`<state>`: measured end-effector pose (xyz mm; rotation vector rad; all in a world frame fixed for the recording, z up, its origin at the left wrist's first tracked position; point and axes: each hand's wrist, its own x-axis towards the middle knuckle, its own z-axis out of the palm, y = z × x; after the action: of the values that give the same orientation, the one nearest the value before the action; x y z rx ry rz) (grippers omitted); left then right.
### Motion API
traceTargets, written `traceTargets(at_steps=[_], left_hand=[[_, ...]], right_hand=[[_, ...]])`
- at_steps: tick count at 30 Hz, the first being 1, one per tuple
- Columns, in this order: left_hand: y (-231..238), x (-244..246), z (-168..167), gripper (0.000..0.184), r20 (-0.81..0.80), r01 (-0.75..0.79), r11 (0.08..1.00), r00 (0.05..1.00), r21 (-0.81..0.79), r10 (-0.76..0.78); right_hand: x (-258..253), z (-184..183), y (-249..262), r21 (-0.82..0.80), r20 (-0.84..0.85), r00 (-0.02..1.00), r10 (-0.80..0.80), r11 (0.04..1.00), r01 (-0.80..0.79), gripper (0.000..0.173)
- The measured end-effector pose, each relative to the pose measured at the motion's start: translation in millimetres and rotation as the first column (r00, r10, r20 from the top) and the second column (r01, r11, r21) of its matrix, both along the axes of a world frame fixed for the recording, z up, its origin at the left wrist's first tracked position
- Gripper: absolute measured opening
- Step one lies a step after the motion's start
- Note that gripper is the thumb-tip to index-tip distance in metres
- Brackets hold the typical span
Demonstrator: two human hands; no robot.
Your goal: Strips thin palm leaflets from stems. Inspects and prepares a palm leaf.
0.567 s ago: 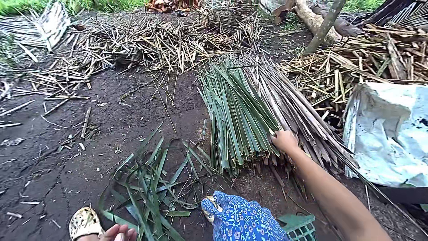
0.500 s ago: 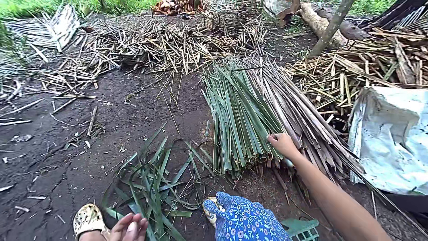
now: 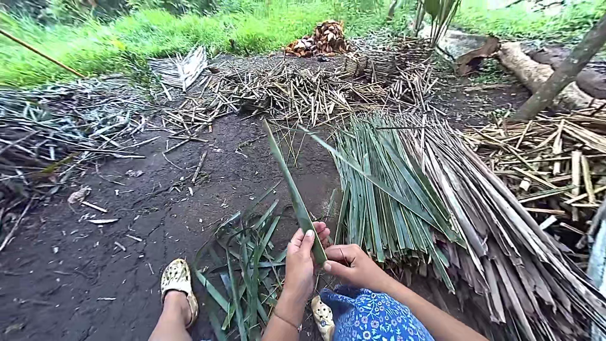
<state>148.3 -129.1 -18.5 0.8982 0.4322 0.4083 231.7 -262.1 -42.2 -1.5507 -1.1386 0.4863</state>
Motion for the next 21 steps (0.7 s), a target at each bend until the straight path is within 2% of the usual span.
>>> traceTargets(at_steps=[1, 3, 5, 7, 9, 12, 15, 18, 19, 20, 21], left_hand=[[0.7, -4.0, -0.6, 0.031, 0.013, -0.051, 0.998, 0.999, 0.047, 0.05], [13.4, -13.8, -6.5, 0.032, -0.009, -0.138, 0.963, 0.989, 0.232, 0.144], [39.1, -30.0, -15.4, 0.037, -0.081, -0.159, 0.852, 0.97, 0.498, 0.229], [67.8, -50.4, -18.5, 0.04, -0.18, -0.127, 0.714, 0.924, 0.688, 0.339], [92.0, -72.4, -13.8, 0.047, -0.234, -0.096, 0.619, 0.872, 0.779, 0.43], [115.4, -94.9, -6.6, 0.056, -0.194, -0.18, 0.548, 0.809, 0.817, 0.555], [125.5, -108.0, -0.6, 0.039, -0.213, -0.164, 0.505, 0.766, 0.847, 0.607], [119.5, -110.8, 5.3, 0.034, -0.207, -0.05, 0.363, 0.746, 0.93, 0.633], [114.8, -110.7, 8.7, 0.035, -0.171, -0.037, 0.298, 0.75, 0.954, 0.639], [110.7, -110.6, 11.4, 0.036, -0.121, -0.029, 0.217, 0.754, 0.976, 0.646], [107.3, -110.4, 13.9, 0.035, -0.056, -0.031, 0.122, 0.758, 0.992, 0.65]], right_hand=[[-0.2, 6.2, -4.3, -0.016, -0.074, 0.997, -0.033, 0.999, 0.032, 0.032], [3.9, 22.7, -15.8, 0.018, -0.304, 0.935, -0.183, 0.98, 0.198, 0.033], [16.6, 35.0, -32.3, 0.11, -0.565, 0.778, -0.274, 0.91, 0.4, 0.038], [29.4, 40.6, -52.9, 0.164, -0.731, 0.648, -0.214, 0.866, 0.472, 0.054], [30.4, 34.2, -69.5, 0.218, -0.83, 0.55, -0.093, 0.853, 0.474, 0.063], [15.5, 21.3, -77.1, 0.132, -0.895, 0.431, -0.115, 0.855, 0.501, 0.066], [4.7, 14.0, -68.4, 0.082, -0.945, 0.308, -0.109, 0.833, 0.547, 0.063], [2.0, 15.8, -47.9, 0.02, -0.941, 0.309, -0.138, 0.888, 0.459, 0.062], [1.8, 19.2, -38.3, -0.012, -0.912, 0.373, -0.169, 0.922, 0.388, 0.057], [2.9, 24.4, -28.1, -0.031, -0.85, 0.497, -0.174, 0.959, 0.283, 0.053], [5.5, 32.3, -16.6, -0.059, -0.732, 0.665, -0.147, 0.986, 0.153, 0.06]])
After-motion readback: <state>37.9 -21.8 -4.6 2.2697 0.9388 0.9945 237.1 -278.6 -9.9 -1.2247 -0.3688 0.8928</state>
